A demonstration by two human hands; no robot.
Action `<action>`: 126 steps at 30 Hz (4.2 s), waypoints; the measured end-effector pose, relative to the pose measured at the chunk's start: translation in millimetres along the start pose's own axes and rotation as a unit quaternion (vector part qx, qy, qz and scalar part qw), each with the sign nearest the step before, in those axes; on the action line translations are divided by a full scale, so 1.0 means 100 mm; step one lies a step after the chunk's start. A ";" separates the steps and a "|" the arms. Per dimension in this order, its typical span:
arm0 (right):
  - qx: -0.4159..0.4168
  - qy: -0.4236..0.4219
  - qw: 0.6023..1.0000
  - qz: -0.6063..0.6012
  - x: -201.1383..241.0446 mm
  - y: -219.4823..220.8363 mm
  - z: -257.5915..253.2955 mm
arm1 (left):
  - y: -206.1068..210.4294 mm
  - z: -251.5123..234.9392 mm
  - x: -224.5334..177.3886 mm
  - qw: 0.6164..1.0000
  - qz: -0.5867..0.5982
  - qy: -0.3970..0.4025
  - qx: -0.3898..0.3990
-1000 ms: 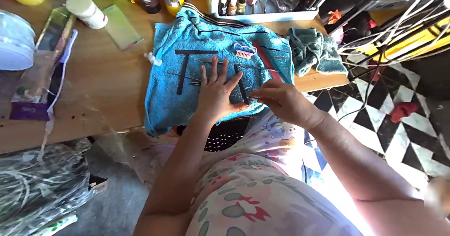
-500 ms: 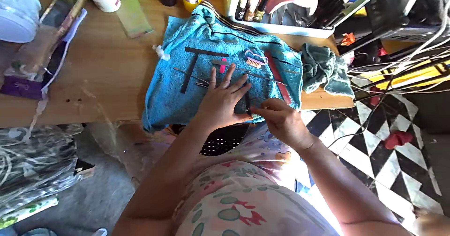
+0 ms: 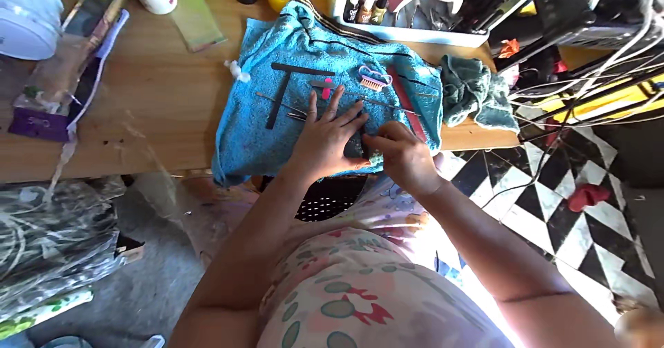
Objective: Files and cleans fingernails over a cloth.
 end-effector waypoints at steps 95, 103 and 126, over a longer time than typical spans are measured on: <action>-0.017 0.068 0.998 0.008 -0.16 0.05 -0.94 | -0.27 0.72 0.41 0.888 0.197 -0.159 -0.384; 0.093 0.069 0.991 0.068 -0.03 0.05 -1.24 | -0.29 0.74 0.41 0.893 0.190 -0.172 -0.370; 0.282 0.128 0.951 0.008 0.93 0.15 -1.45 | -0.28 0.84 0.46 0.825 0.336 -0.153 -0.427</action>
Point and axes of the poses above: each hand's wrist, its own z-axis away from the middle knuckle, its own y-axis out of the palm, x = y × z, the point moved 2 cm from there along -z, towards the middle knuckle, and after that the axes turned 1 degree about -y, right-handed, at the moved point
